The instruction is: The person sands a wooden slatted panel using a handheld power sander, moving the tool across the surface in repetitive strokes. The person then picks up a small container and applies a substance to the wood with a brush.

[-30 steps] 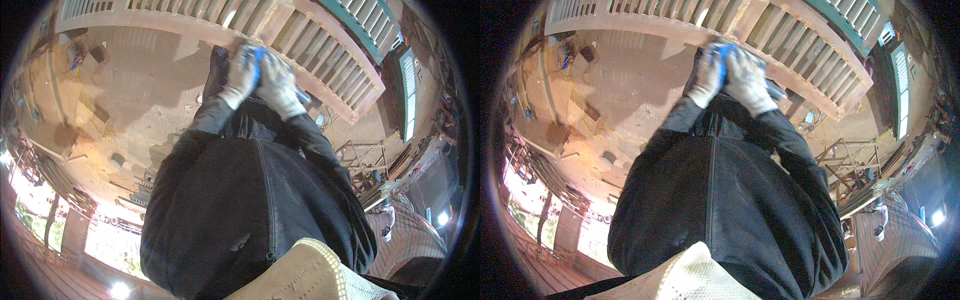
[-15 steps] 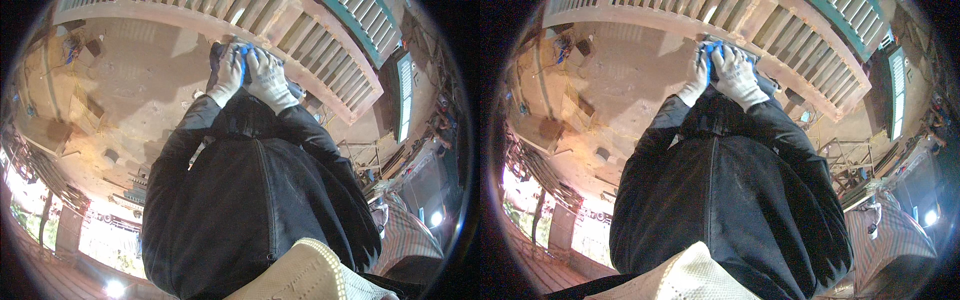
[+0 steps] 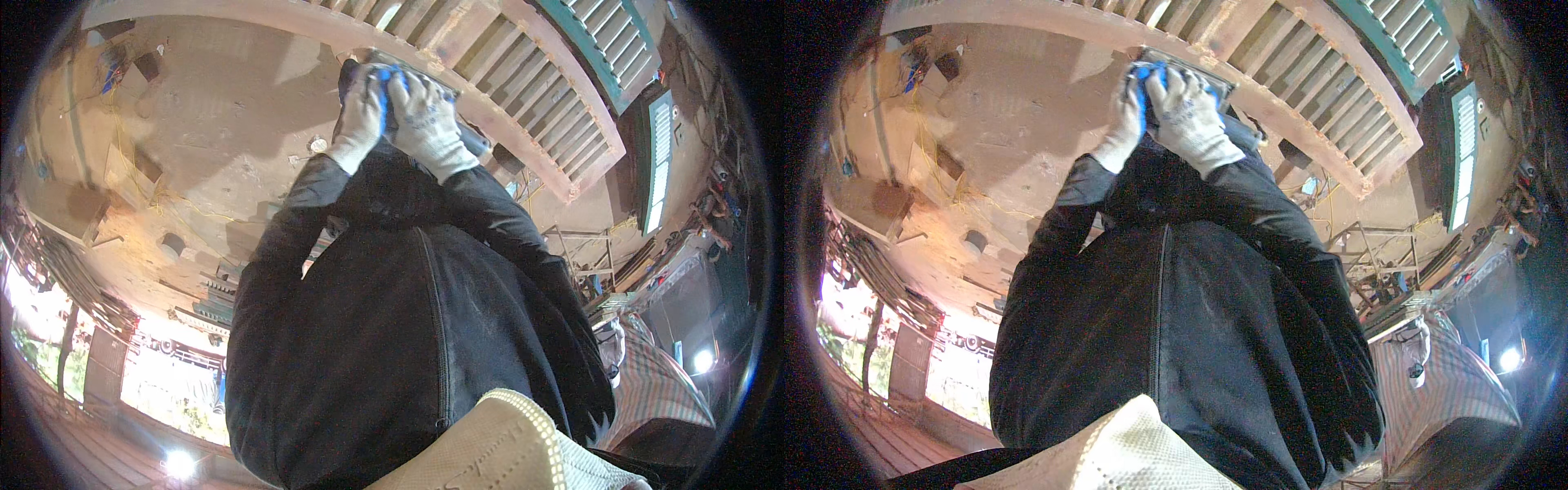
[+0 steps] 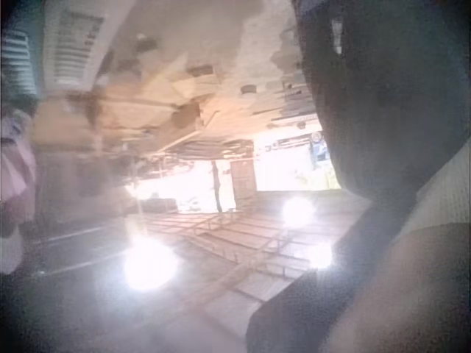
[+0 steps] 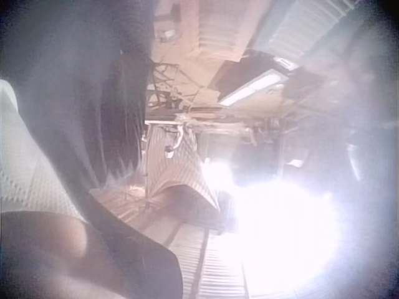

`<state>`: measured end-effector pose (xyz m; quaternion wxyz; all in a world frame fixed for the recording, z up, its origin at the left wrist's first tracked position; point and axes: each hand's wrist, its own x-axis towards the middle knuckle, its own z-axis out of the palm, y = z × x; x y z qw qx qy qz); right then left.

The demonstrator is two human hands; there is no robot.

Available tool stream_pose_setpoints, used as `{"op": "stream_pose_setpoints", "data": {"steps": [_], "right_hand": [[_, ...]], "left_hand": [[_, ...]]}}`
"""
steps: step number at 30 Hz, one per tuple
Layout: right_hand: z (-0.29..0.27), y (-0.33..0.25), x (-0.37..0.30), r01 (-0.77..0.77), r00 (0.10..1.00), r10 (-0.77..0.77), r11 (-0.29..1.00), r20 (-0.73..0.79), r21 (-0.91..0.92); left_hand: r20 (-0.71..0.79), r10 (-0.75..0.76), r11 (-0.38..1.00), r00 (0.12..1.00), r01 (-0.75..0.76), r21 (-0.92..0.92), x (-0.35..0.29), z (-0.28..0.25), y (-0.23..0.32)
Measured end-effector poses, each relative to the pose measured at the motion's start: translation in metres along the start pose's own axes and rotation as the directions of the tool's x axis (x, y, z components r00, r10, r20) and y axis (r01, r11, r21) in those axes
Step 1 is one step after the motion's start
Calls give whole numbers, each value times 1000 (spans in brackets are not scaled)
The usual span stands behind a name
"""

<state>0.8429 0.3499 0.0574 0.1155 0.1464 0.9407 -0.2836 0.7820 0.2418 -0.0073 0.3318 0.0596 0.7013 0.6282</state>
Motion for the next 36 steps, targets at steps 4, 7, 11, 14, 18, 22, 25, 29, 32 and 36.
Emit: {"op": "stream_pose_setpoints", "data": {"steps": [4,7,11,14,18,22,25,29,32,36], "right_hand": [[5,28,-35,37,993,-32,998,-115,42],[-4,68,-87,-43,995,51,995,-90,88],[-12,116,-127,-190,979,197,973,-43,129],[-20,103,-97,-182,983,182,983,-18,23],[-24,54,-20,-97,990,104,993,-100,68],[-34,35,13,-175,973,193,974,-124,144],[-27,47,-13,-193,968,208,975,-143,113],[2,64,-71,-215,972,221,973,-76,86],[-8,52,-41,-222,963,236,969,-130,111],[-33,54,36,-242,901,254,967,-352,77]], "left_hand": [[46,71,996,996,-73,45,-20,31,-6],[83,180,971,980,-190,148,-50,90,-33],[243,247,887,938,-320,333,-57,139,-24],[115,241,916,964,-265,301,-43,133,-19],[6,140,982,990,-140,123,19,84,-27],[59,79,963,995,-91,253,50,57,12],[103,184,921,978,-208,330,30,73,3],[149,137,952,979,-171,254,-18,88,-16],[175,100,946,979,-149,288,9,75,9],[223,131,946,966,-189,263,100,77,47]]}}
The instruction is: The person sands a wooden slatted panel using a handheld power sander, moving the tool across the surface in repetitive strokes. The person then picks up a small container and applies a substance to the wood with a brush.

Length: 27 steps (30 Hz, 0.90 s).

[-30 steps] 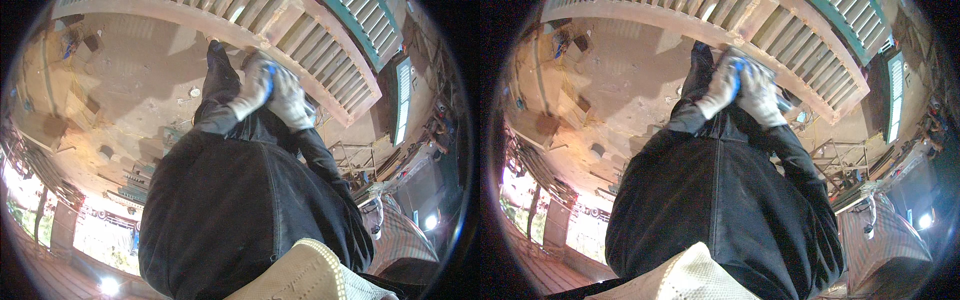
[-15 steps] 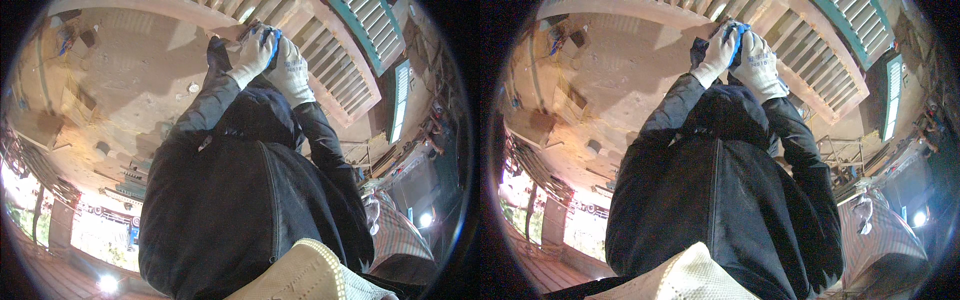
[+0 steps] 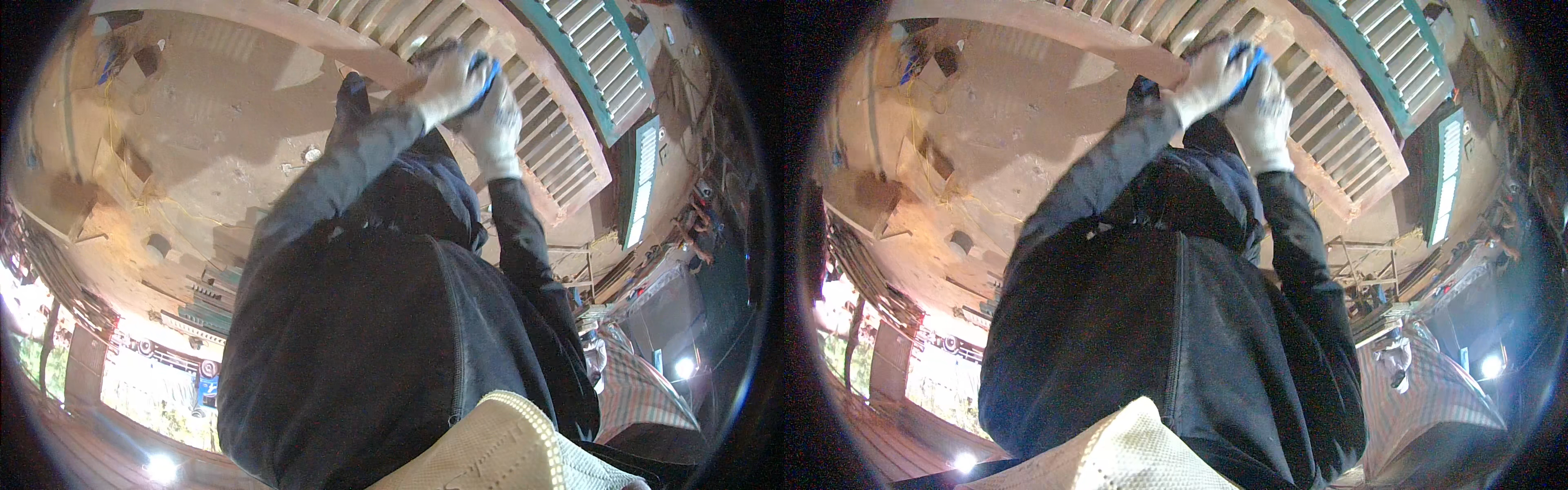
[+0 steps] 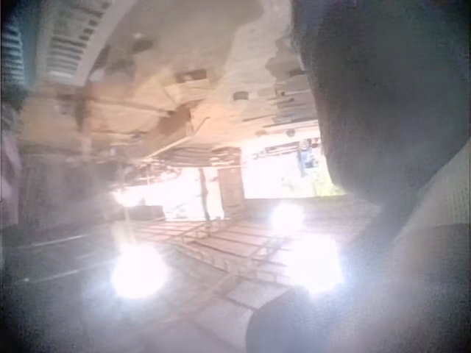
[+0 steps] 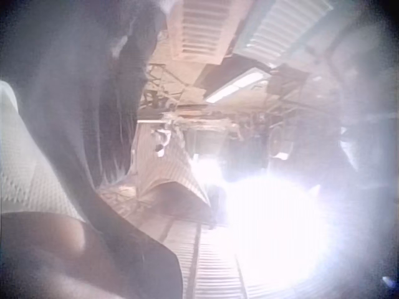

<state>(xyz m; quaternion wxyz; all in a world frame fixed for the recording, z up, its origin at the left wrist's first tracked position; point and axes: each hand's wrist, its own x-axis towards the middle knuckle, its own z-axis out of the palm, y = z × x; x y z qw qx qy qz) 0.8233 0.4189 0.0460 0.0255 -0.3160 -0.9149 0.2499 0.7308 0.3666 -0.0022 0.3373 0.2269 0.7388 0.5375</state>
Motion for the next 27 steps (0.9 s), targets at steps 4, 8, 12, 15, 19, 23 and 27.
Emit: {"op": "stream_pose_setpoints", "data": {"steps": [4,8,12,15,19,23,27], "right_hand": [[-12,-6,60,25,998,-28,998,-56,-62],[-7,19,31,-21,994,14,998,-111,-56],[-6,-6,-42,39,993,-44,998,113,38],[15,-11,-81,79,985,-89,994,148,75],[18,-16,-62,-47,998,44,996,37,71],[11,6,16,-130,975,129,991,-183,6],[-23,-12,97,-154,943,201,970,-267,186]], "left_hand": [[-75,114,989,991,-106,101,77,6,-10],[-83,133,991,988,-133,9,39,14,7],[-20,72,990,997,-74,-117,-55,-5,-22],[-108,84,991,991,-94,-91,-95,-19,-16],[-61,220,973,974,-224,-58,-58,-17,-27],[46,58,996,997,-61,61,35,6,-1],[73,258,961,963,-248,-124,120,30,-64]]}}
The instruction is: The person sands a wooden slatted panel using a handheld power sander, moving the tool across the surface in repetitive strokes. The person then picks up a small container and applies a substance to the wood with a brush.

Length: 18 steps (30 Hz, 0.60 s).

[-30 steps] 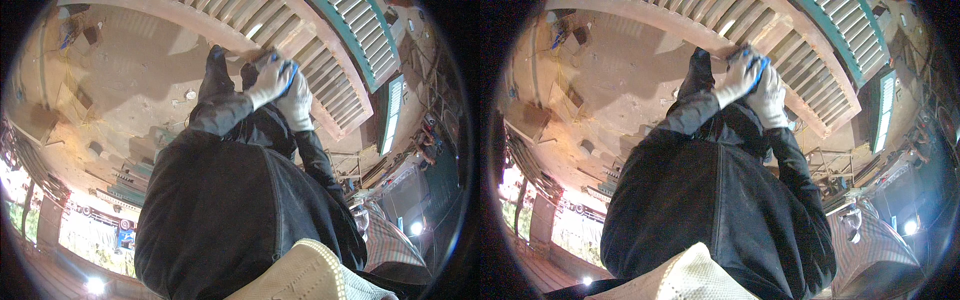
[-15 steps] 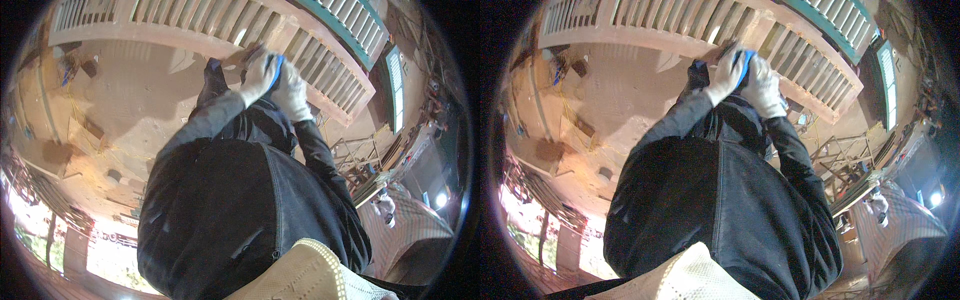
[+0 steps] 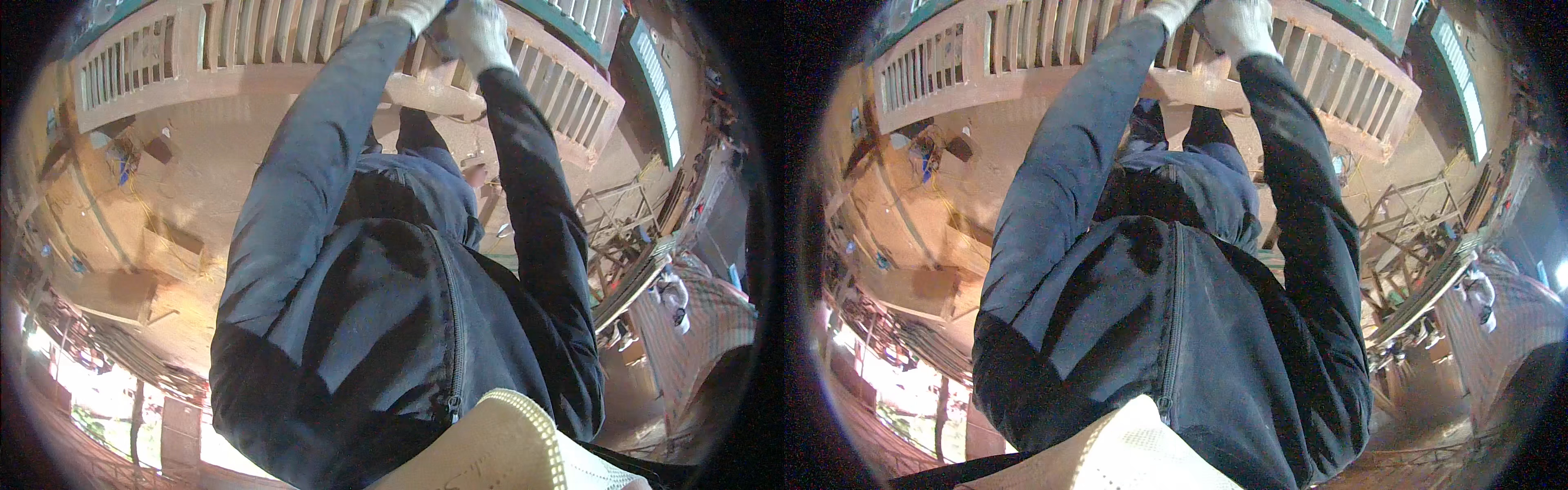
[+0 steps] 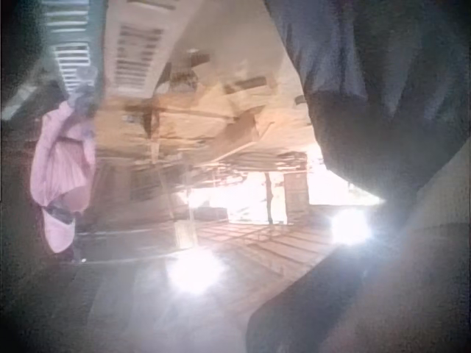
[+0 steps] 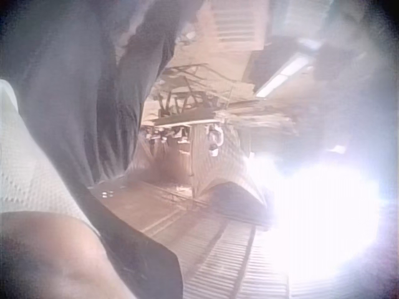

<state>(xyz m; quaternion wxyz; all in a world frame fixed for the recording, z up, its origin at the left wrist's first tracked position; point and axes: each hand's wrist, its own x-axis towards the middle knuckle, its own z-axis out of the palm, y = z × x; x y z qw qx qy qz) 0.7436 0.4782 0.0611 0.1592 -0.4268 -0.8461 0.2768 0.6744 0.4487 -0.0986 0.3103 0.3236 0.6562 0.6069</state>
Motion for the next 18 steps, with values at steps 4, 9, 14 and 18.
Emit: {"op": "stream_pose_setpoints", "data": {"steps": [4,9,14,18], "right_hand": [[1,1,2,-32,995,29,999,-91,-37],[15,13,-87,-40,999,40,987,-1,-155],[26,10,-177,-67,996,73,994,60,-91],[28,8,-176,-140,990,142,987,21,-83]], "left_hand": [[54,52,997,997,-49,-66,19,1,17],[176,-151,986,973,161,-43,-76,-44,63],[324,-146,976,935,190,-109,-162,-70,69],[418,-118,993,901,108,47,-153,-71,68]]}}
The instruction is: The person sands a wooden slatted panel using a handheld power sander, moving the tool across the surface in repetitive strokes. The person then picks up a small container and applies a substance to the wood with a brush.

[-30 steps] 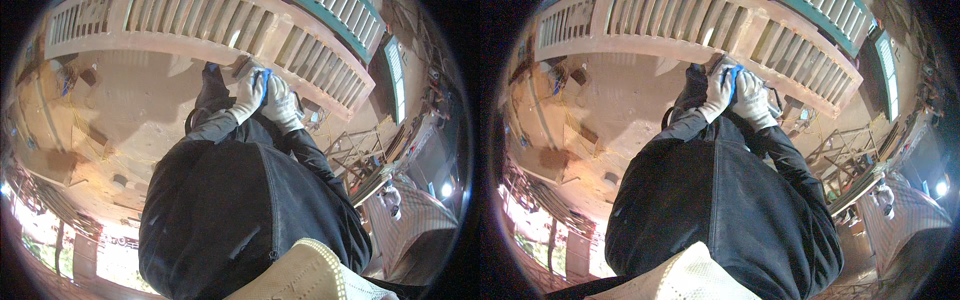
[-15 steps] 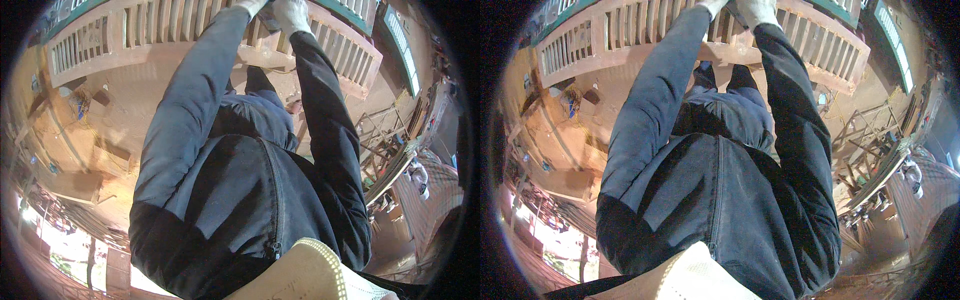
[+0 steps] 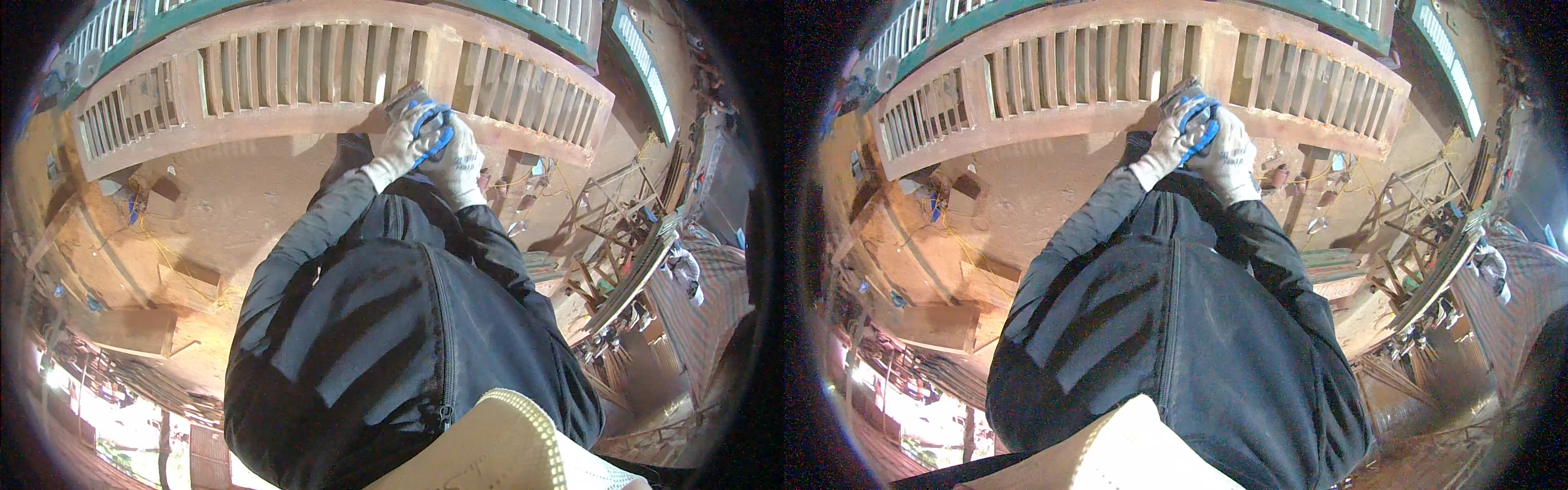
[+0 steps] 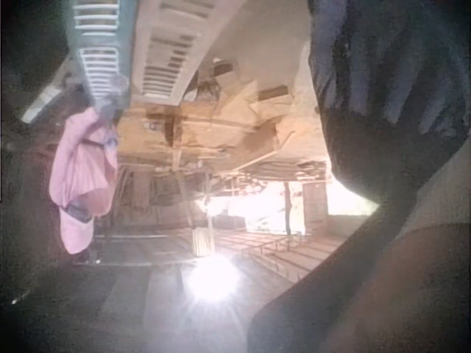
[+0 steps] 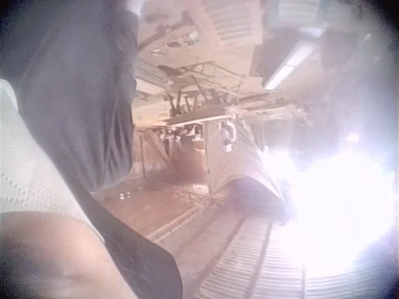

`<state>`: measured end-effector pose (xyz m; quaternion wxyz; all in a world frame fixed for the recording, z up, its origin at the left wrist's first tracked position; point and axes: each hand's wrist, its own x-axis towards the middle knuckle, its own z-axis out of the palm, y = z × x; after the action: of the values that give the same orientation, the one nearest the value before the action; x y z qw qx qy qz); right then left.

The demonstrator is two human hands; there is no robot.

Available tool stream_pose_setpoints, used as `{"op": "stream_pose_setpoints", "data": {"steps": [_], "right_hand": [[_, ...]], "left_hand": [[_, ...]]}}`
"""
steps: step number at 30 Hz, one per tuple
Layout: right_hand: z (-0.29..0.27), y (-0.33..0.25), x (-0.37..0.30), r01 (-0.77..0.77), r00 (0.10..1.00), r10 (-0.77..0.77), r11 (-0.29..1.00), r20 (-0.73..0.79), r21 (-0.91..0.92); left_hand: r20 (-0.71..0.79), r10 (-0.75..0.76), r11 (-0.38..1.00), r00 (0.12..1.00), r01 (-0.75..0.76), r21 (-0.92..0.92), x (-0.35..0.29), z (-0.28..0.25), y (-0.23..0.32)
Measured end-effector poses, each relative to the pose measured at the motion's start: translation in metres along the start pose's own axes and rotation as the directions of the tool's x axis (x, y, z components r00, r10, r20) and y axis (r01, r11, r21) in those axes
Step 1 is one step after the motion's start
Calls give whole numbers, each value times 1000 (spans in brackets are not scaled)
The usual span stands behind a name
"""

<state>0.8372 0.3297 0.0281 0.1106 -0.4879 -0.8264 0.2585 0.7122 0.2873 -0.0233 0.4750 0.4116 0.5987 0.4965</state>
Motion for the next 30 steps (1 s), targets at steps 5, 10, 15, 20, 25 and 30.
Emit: {"op": "stream_pose_setpoints", "data": {"steps": [5,10,15,20,25,30], "right_hand": [[-10,-15,109,9,981,-11,1000,-195,-14],[-18,-30,211,-61,967,69,997,-245,42],[-4,-31,202,51,921,-49,999,-387,-5],[8,-17,75,-22,976,8,998,-220,-60],[19,-27,-9,-182,976,165,977,-140,-115],[15,-6,75,-83,960,54,992,-274,-94]], "left_hand": [[-115,132,991,984,-129,30,126,-5,-46],[38,-32,990,999,37,-136,230,-44,-23],[232,-203,83,951,253,-964,248,-42,-32],[202,-463,277,863,357,-892,86,-18,38],[-40,118,980,992,-123,-157,2,-11,17],[211,363,679,908,-413,607,103,-28,5]]}}
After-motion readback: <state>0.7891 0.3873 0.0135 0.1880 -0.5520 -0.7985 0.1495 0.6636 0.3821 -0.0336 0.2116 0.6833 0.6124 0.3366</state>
